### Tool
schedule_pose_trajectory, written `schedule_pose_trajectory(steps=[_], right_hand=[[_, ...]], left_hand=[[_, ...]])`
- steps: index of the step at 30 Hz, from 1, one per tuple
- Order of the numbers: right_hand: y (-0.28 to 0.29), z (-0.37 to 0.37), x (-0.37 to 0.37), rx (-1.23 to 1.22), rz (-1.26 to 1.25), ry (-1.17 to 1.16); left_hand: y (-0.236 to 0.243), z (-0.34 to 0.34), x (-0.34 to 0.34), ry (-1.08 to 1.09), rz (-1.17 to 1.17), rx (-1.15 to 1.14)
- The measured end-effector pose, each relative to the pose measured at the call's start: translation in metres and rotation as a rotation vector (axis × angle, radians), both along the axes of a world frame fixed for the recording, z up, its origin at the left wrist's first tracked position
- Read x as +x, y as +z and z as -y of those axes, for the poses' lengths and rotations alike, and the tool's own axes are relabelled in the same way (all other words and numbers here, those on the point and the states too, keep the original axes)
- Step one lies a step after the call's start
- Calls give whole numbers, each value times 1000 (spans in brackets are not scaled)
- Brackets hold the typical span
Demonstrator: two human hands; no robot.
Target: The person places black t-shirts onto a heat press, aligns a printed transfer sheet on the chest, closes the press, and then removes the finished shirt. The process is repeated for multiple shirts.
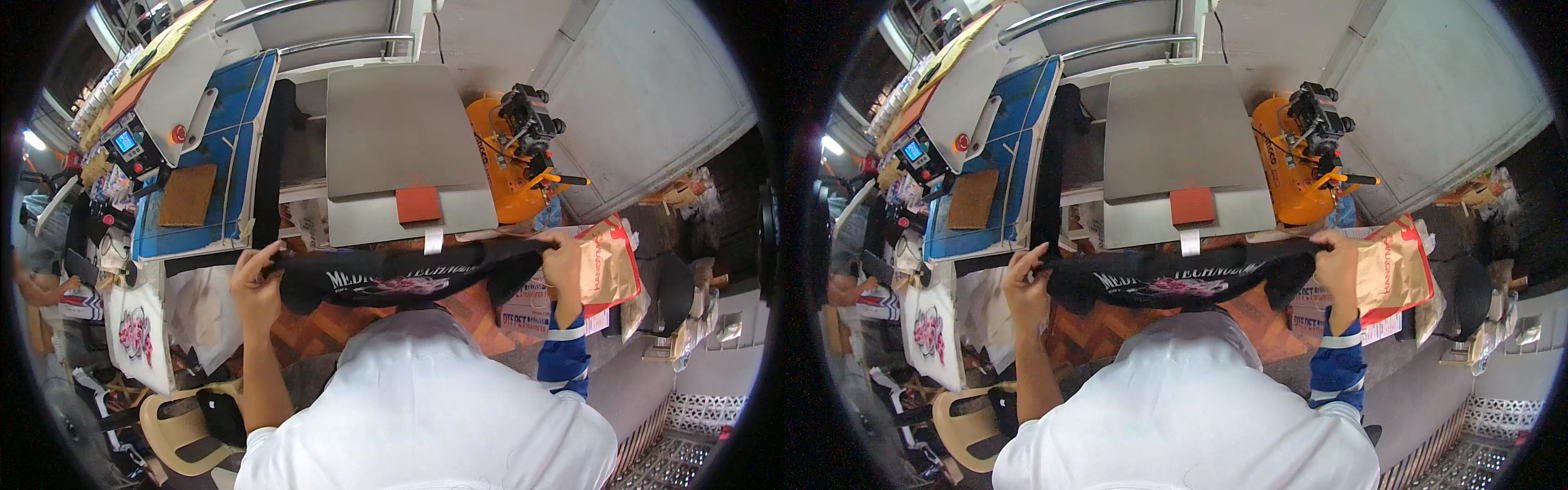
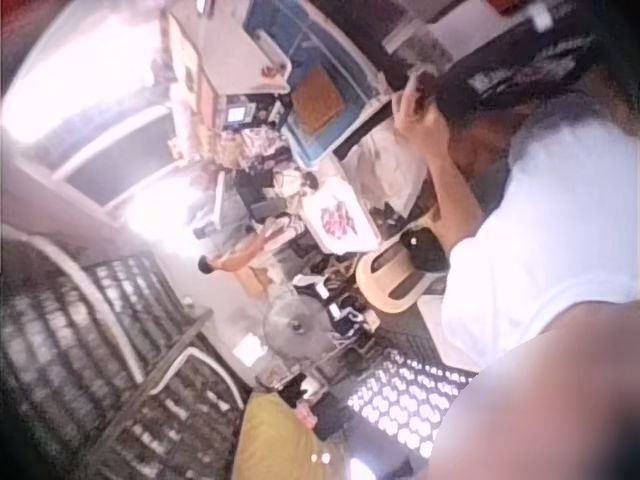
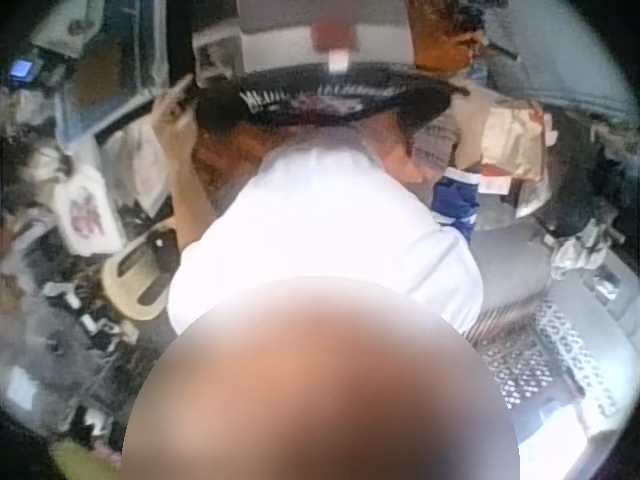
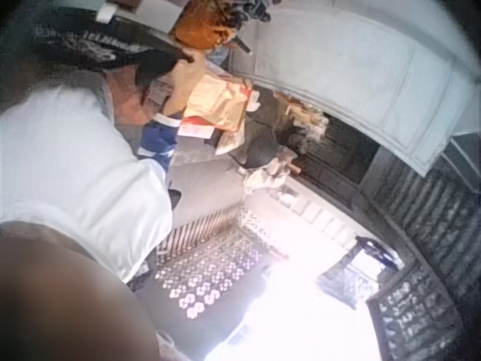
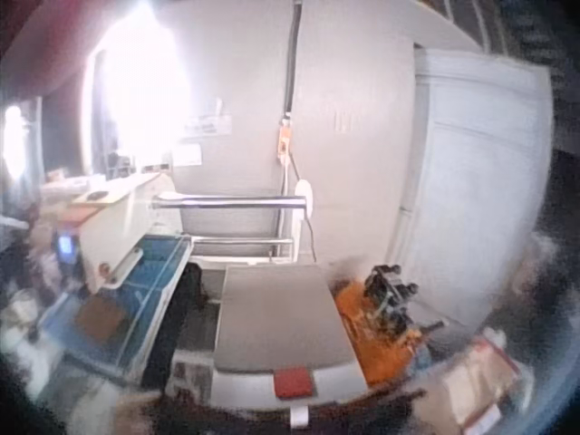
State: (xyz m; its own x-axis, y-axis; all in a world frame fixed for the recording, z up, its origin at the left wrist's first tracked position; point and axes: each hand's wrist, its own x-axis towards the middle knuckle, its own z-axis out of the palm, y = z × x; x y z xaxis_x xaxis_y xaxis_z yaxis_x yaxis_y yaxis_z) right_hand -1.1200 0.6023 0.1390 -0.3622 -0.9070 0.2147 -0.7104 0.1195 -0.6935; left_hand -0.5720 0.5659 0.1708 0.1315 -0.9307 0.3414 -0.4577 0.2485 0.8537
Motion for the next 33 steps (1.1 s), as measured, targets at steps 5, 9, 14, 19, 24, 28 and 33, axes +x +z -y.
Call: schedule_pose_trajectory(steps=[5,9,14,19,24,28,33], right_hand=[[107,98,-3,-158,-122,18],[149,219,-25,-236,-235,38],[137,371,-37,-187,-380,85],[97,475,-11,57,-519,5],[-18,556,-22,244,-108,-127],[-60,585,-25,345,440,-198],[-68,576,-28,252,143,-236]], left_hand=[[61,88,-26,129,19,-220],[92,215,-44,309,168,-496],[89,353,-56,355,328,-440],[42,461,-33,415,569,-94],[-30,526,-63,520,505,290],[-64,554,-72,457,-213,502],[-94,561,-77,501,-180,420]])
